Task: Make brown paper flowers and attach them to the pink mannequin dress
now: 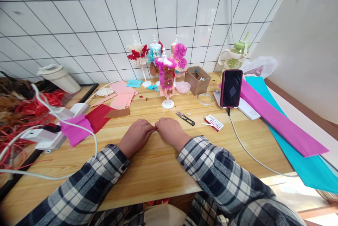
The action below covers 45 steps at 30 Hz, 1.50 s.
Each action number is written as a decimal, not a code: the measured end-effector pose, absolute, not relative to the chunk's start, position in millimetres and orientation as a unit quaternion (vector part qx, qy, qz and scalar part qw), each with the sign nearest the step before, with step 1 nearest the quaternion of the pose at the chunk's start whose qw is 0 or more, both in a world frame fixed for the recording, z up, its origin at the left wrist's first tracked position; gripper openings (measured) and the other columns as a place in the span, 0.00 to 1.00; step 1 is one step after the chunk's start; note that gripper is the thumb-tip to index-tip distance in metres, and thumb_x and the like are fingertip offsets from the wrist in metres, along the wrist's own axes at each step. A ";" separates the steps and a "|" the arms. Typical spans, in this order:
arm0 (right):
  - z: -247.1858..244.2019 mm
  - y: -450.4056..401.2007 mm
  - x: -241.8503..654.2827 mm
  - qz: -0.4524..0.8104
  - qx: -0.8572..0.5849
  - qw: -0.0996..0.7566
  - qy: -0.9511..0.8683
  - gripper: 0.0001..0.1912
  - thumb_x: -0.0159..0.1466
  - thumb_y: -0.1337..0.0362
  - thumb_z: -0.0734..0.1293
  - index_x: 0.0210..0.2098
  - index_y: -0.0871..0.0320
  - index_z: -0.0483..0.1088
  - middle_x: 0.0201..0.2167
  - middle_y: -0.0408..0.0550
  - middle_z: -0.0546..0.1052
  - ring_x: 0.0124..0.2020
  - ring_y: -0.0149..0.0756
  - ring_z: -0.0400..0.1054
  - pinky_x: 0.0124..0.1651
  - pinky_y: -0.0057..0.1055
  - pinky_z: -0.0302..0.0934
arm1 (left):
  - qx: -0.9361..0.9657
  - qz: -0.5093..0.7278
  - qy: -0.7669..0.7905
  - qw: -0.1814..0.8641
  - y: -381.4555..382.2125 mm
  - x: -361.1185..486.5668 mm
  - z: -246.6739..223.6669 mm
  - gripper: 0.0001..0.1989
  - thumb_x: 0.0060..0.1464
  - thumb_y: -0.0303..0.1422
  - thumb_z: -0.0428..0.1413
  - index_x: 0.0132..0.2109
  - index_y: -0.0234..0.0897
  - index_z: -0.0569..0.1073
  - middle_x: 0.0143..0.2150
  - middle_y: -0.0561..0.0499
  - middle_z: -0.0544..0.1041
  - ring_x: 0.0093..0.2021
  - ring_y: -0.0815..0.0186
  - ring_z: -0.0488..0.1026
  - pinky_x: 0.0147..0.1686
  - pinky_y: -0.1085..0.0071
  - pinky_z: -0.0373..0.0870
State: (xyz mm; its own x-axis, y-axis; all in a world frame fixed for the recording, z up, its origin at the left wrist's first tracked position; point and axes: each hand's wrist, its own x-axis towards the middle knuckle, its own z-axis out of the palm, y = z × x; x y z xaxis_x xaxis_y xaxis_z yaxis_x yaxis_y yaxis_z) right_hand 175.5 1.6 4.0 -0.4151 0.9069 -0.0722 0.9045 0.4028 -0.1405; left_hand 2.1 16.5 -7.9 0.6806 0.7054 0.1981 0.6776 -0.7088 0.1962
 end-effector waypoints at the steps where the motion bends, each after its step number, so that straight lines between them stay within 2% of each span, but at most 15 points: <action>1: 4.1 1.3 175.6 0.075 -0.539 0.011 -0.839 0.16 0.68 0.63 0.54 0.40 0.55 0.73 0.38 0.50 0.74 0.38 0.36 0.70 0.40 0.29 0.58 | 0.914 0.128 0.381 0.054 16.3 2.1 -8.0 0.14 0.61 0.33 0.47 0.40 0.37 0.77 0.34 0.46 0.76 0.39 0.62 0.70 0.44 0.65 0.64; 5: 3.4 1.2 176.1 0.071 -0.539 0.016 -0.839 0.15 0.67 0.64 0.54 0.39 0.55 0.72 0.36 0.49 0.74 0.36 0.35 0.69 0.37 0.29 0.57 | 0.906 0.126 0.400 0.061 16.6 2.8 -9.1 0.13 0.61 0.34 0.47 0.40 0.37 0.77 0.33 0.47 0.77 0.38 0.62 0.70 0.42 0.65 0.64; 10: 3.6 1.7 175.6 0.083 -0.549 0.030 -0.831 0.13 0.67 0.63 0.55 0.42 0.53 0.70 0.35 0.47 0.74 0.37 0.36 0.69 0.37 0.29 0.57 | 0.909 0.121 0.393 0.066 17.6 2.1 -9.1 0.13 0.60 0.32 0.48 0.38 0.37 0.77 0.32 0.46 0.76 0.38 0.62 0.70 0.43 0.65 0.64; 16: 6.9 0.8 175.2 0.083 -0.544 0.020 -0.835 0.14 0.67 0.63 0.55 0.38 0.56 0.72 0.38 0.49 0.74 0.38 0.34 0.69 0.38 0.28 0.57 | 0.907 0.138 0.393 0.060 15.4 1.3 -8.6 0.12 0.59 0.30 0.47 0.37 0.36 0.76 0.32 0.46 0.74 0.39 0.62 0.69 0.44 0.63 0.64; 20: 5.8 0.9 175.5 0.073 -0.530 0.043 -0.844 0.13 0.65 0.63 0.58 0.38 0.57 0.73 0.37 0.50 0.74 0.40 0.36 0.67 0.42 0.29 0.56 | 0.901 0.162 0.399 0.056 11.4 2.3 -4.5 0.10 0.55 0.34 0.52 0.40 0.36 0.75 0.39 0.45 0.73 0.44 0.59 0.67 0.48 0.60 0.63; 24: 4.6 0.7 175.1 0.065 -0.520 0.061 -0.850 0.14 0.66 0.62 0.57 0.40 0.59 0.73 0.38 0.51 0.74 0.42 0.36 0.66 0.45 0.29 0.55 | 0.886 0.191 0.421 0.024 8.4 2.4 -2.6 0.10 0.53 0.36 0.54 0.41 0.40 0.76 0.49 0.44 0.71 0.56 0.53 0.61 0.59 0.50 0.50; 27: 5.1 -0.2 174.6 0.063 -0.520 0.064 -0.850 0.13 0.66 0.62 0.57 0.39 0.58 0.73 0.38 0.51 0.74 0.42 0.37 0.66 0.44 0.29 0.55 | 0.881 0.193 0.432 0.013 7.8 2.9 -3.3 0.09 0.55 0.34 0.52 0.37 0.44 0.77 0.49 0.47 0.72 0.58 0.54 0.59 0.60 0.45 0.41; 30: 6.1 -0.7 174.5 0.061 -0.521 0.066 -0.849 0.13 0.65 0.62 0.58 0.39 0.58 0.72 0.38 0.50 0.74 0.41 0.37 0.66 0.43 0.30 0.55 | 0.878 0.191 0.439 0.014 7.3 3.5 -2.3 0.09 0.56 0.33 0.52 0.36 0.45 0.78 0.48 0.49 0.72 0.58 0.54 0.60 0.60 0.44 0.38; 39: 6.8 -1.7 174.3 0.038 -0.503 0.063 -0.861 0.12 0.65 0.63 0.59 0.38 0.58 0.73 0.36 0.50 0.74 0.39 0.37 0.67 0.40 0.30 0.56 | 0.880 0.192 0.434 0.026 8.1 0.7 0.1 0.09 0.54 0.31 0.52 0.33 0.45 0.78 0.44 0.51 0.74 0.54 0.56 0.64 0.58 0.44 0.41; 42: 4.8 -2.0 174.1 0.039 -0.498 0.065 -0.864 0.12 0.65 0.63 0.58 0.38 0.58 0.73 0.36 0.50 0.74 0.38 0.37 0.68 0.38 0.30 0.56 | 0.885 0.188 0.425 0.035 9.9 0.3 -0.3 0.08 0.53 0.31 0.53 0.32 0.43 0.78 0.42 0.50 0.74 0.50 0.57 0.67 0.56 0.47 0.49; 45: 3.4 -2.1 173.8 0.049 -0.500 0.077 -0.861 0.13 0.66 0.62 0.57 0.37 0.57 0.73 0.35 0.49 0.75 0.37 0.37 0.68 0.38 0.30 0.56 | 0.890 0.189 0.411 0.050 11.7 0.4 0.6 0.07 0.52 0.31 0.54 0.32 0.41 0.77 0.40 0.49 0.74 0.45 0.59 0.68 0.50 0.56 0.60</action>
State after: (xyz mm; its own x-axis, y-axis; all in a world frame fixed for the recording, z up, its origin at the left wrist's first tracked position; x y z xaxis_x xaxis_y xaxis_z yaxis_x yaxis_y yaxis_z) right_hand 173.8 -2.1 3.4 -0.4888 0.8683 0.0841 0.8532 0.4960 -0.1615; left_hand 0.4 11.7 0.6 0.5907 0.7507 0.2958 0.7132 -0.6572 0.2439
